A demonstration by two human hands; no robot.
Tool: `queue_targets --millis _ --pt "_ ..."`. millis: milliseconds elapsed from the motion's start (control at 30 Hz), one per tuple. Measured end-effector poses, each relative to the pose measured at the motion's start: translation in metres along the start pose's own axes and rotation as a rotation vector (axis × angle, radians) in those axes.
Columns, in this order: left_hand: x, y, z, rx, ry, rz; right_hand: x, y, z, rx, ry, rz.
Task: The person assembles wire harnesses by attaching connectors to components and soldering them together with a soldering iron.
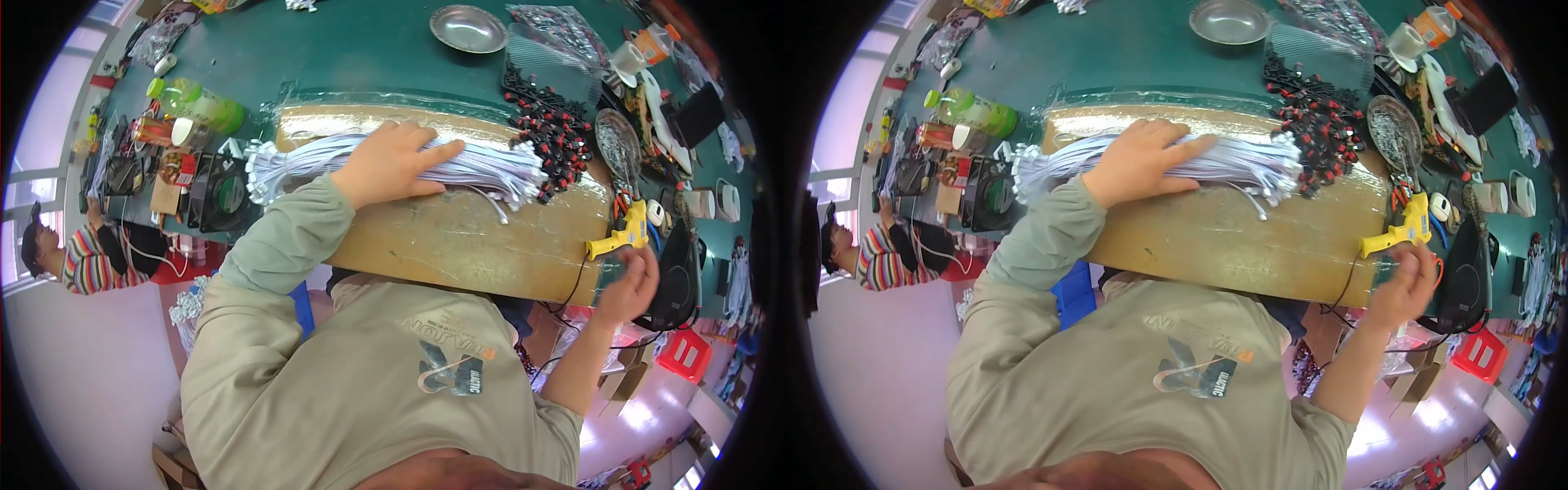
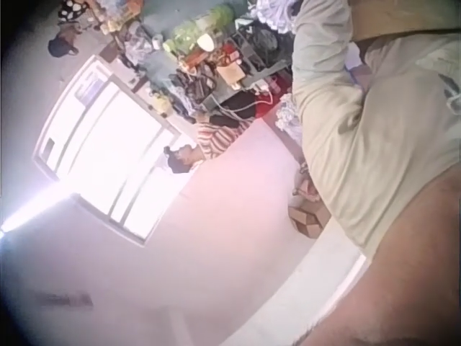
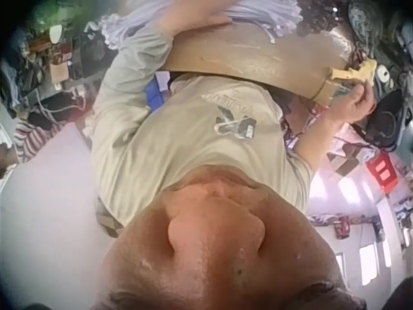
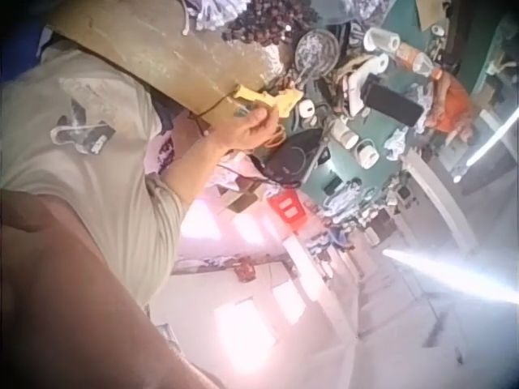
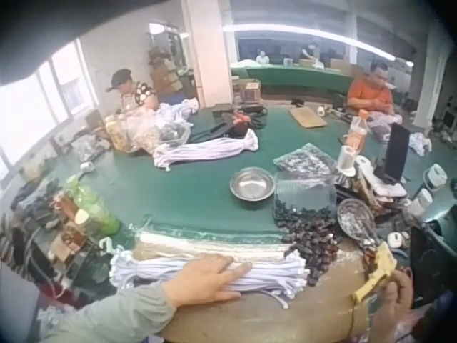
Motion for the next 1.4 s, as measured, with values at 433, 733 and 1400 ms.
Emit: queue_targets --millis 433,733,1400 --pt "0.022 -0.009 0.078 0.033 -0.041 -0.054 -0.051 0.149 0.061 -0.074 -0.112 0.657" --pt "0.042 0.021 0.027 0.207 -0.142 -0.046 -0.070 0.161 0.051 -0.212 -0.147 0.731" --pt "0.053 0.024 0.044 -0.101 -0.215 -0.232 -0.053 0.199 0.107 -0.160 -0.633 0.398"
Point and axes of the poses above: each hand's wrist, its own x-axis towards the middle knuckle, its own y-axis out of the palm, z = x × y, the point moved 7 cm from there along x, towards the middle knuckle, and after that the axes turned 10 degrees about -z, right-handed, at the moved point
